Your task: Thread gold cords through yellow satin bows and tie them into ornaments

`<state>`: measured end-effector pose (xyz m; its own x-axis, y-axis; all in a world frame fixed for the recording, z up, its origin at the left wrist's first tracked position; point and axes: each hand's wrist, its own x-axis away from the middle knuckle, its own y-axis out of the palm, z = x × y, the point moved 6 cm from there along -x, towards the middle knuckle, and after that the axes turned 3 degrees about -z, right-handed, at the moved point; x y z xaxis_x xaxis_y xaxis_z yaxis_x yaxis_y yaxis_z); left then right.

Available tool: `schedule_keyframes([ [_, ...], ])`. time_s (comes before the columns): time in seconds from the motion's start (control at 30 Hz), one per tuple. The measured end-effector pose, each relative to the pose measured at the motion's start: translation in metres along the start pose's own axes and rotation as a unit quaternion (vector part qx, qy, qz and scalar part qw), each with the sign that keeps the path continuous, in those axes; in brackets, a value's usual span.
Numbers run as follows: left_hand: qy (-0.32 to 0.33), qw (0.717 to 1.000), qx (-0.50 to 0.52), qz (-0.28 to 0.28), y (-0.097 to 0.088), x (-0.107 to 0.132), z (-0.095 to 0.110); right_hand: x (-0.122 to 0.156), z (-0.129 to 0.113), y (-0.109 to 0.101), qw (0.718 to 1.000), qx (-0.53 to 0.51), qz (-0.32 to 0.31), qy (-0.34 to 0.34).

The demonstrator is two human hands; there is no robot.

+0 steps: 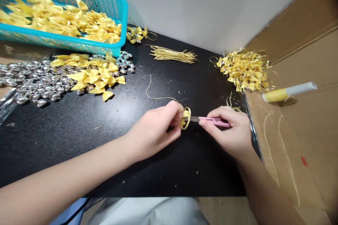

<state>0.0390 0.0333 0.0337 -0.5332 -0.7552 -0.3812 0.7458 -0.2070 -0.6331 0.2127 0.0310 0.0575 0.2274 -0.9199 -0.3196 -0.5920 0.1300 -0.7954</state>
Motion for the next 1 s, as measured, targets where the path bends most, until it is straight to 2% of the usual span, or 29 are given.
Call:
schedule_keyframes([
  [0.4,-0.037,0.998,0.056,-0.013,-0.003,-0.003,-0.002,0.0,0.005,-0.004,1.0,-0.019,0.019,0.014],
  [0.5,-0.071,0.99,0.123,-0.016,-0.002,-0.002,-0.006,0.0,0.018,-0.009,0.998,-0.04,0.024,0.042],
  [0.6,-0.094,0.979,0.183,-0.008,-0.002,-0.001,-0.009,-0.002,0.04,-0.013,0.99,-0.072,0.059,0.109],
  [0.7,-0.091,0.973,0.213,0.0,-0.002,0.0,-0.008,-0.003,0.056,-0.013,0.979,-0.094,0.097,0.152],
  [0.8,-0.085,0.964,0.251,0.006,-0.003,-0.001,-0.006,-0.003,0.063,-0.01,0.976,-0.096,0.118,0.157],
  [0.9,-0.117,0.931,0.346,0.0,0.0,-0.002,-0.01,-0.005,0.071,-0.008,0.981,-0.026,0.131,0.143],
  [1.0,-0.162,0.857,0.488,-0.041,0.009,-0.001,-0.014,-0.009,0.087,-0.008,0.98,0.079,0.135,0.126],
])
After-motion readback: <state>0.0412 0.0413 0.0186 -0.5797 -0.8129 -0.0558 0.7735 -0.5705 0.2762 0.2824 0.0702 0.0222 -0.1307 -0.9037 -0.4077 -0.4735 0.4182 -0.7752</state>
